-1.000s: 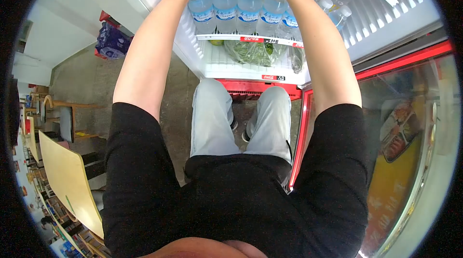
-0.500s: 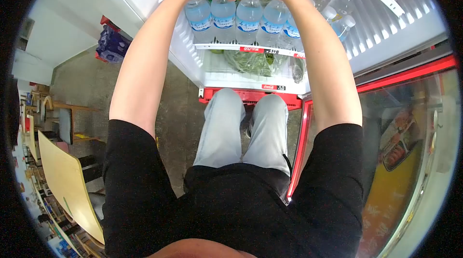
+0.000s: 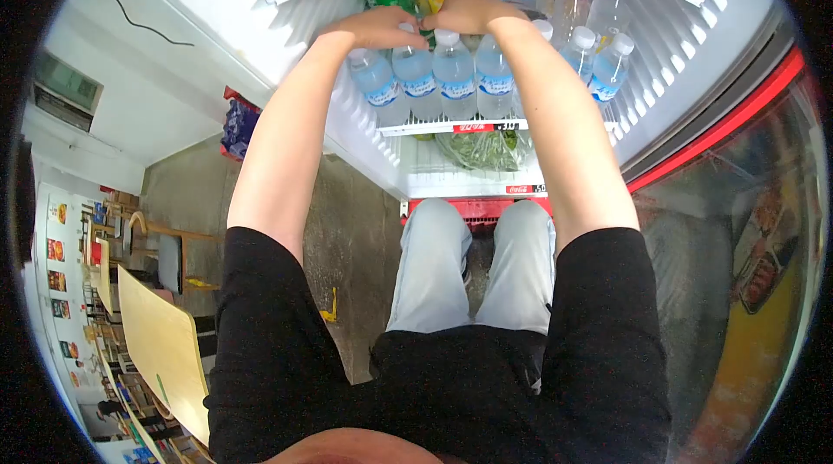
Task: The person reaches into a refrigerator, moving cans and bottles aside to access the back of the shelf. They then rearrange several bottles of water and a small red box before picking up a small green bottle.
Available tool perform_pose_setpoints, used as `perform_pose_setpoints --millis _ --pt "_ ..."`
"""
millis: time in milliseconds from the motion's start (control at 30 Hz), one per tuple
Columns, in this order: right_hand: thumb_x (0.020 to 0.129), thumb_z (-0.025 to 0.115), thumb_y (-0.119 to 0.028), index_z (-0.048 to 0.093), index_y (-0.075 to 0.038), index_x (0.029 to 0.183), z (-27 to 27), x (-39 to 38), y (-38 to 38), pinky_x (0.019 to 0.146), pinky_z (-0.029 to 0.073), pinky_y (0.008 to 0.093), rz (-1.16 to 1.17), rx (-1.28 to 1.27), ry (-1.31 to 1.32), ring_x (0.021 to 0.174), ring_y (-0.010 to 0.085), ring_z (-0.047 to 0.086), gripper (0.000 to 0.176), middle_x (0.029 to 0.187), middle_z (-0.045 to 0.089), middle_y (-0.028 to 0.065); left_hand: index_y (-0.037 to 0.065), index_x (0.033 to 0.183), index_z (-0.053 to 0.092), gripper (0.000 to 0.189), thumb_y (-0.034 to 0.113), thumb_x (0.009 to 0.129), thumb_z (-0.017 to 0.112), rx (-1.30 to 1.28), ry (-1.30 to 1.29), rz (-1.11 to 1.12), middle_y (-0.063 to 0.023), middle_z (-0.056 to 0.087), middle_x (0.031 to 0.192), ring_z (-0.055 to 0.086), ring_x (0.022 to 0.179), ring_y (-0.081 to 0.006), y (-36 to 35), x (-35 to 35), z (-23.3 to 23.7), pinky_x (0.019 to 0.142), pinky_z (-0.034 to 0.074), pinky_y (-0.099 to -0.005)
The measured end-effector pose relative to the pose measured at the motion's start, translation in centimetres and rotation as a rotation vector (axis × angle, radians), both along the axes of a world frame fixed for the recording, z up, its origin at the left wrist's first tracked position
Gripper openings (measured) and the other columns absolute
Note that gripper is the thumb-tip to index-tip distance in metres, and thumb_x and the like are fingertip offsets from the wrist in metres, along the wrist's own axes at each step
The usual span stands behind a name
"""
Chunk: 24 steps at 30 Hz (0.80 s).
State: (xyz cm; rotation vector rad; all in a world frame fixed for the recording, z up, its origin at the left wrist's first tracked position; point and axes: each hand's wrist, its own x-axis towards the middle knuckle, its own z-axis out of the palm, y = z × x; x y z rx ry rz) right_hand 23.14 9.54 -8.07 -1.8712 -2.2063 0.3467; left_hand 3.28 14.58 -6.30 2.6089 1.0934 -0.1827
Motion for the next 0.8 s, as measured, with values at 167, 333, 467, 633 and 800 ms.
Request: perform_pose_setpoints --millis 167,333,467,633,800 --pt "0.087 0.055 -0.063 0.077 -0.002 0.107 -0.9 0.6 0.8 0.095 0.051 0.0455 0.0 -0.042 0.019 0.107 0.0415 0.067 0.068 0.112 0.072 0.0248 0.007 0.109 0.076 0.057 0.054 0.079 0.075 0.094 -0.174 -0.084 -0.0168 0.074 0.104 0.069 0.098 -0.0305 1.4 -0.4 -1.9 0.088 0.053 -0.0377" --pt "0.086 0.055 -0.067 0.076 -0.003 0.109 -0.3 0.5 0.6 0.092 0.051 0.045 0.061 -0.091 0.025 0.105 0.0391 0.068 0.071 0.11 0.073 0.0242 0.006 0.1 0.075 0.044 0.046 0.079 0.077 0.01 -0.26 -0.102 -0.0131 0.074 0.097 0.069 0.094 -0.0261 1.2 -0.3 -2.3 0.087 0.052 -0.036" --pt "0.086 0.06 -0.061 0.076 -0.003 0.104 -1.0 0.9 0.5 0.082 0.053 0.044 0.097 0.02 0.092 0.087 0.0342 0.072 0.063 0.089 0.075 0.0201 0.008 0.097 0.075 0.032 0.036 0.082 0.074 -0.029 -0.3 -0.111 -0.01 0.074 0.098 0.067 0.095 -0.0218 1.0 -0.6 -2.4 0.089 0.05 -0.0334" --pt "0.086 0.06 -0.072 0.074 -0.008 0.121 1.0 0.1 -1.1 0.082 0.058 0.0401 -0.034 -0.239 0.25 0.085 0.0303 0.073 0.074 0.115 0.073 0.0219 0.005 0.105 0.073 0.033 0.03 0.085 0.072 -0.108 -0.406 -0.133 -0.0093 0.073 0.094 0.067 0.087 -0.021 1.6 -0.8 -2.6 0.078 0.051 -0.0351" --pt "0.084 0.061 -0.076 0.074 -0.005 0.12 0.7 0.3 -0.7 0.078 0.058 0.039 -0.07 -0.246 0.21 0.084 0.0299 0.073 0.081 0.112 0.074 0.021 0.002 0.104 0.072 0.031 0.023 0.082 0.072 -0.099 -0.487 -0.109 -0.0116 0.074 0.092 0.068 0.083 -0.0223 1.5 -0.7 -3.0 0.074 0.054 -0.0367"
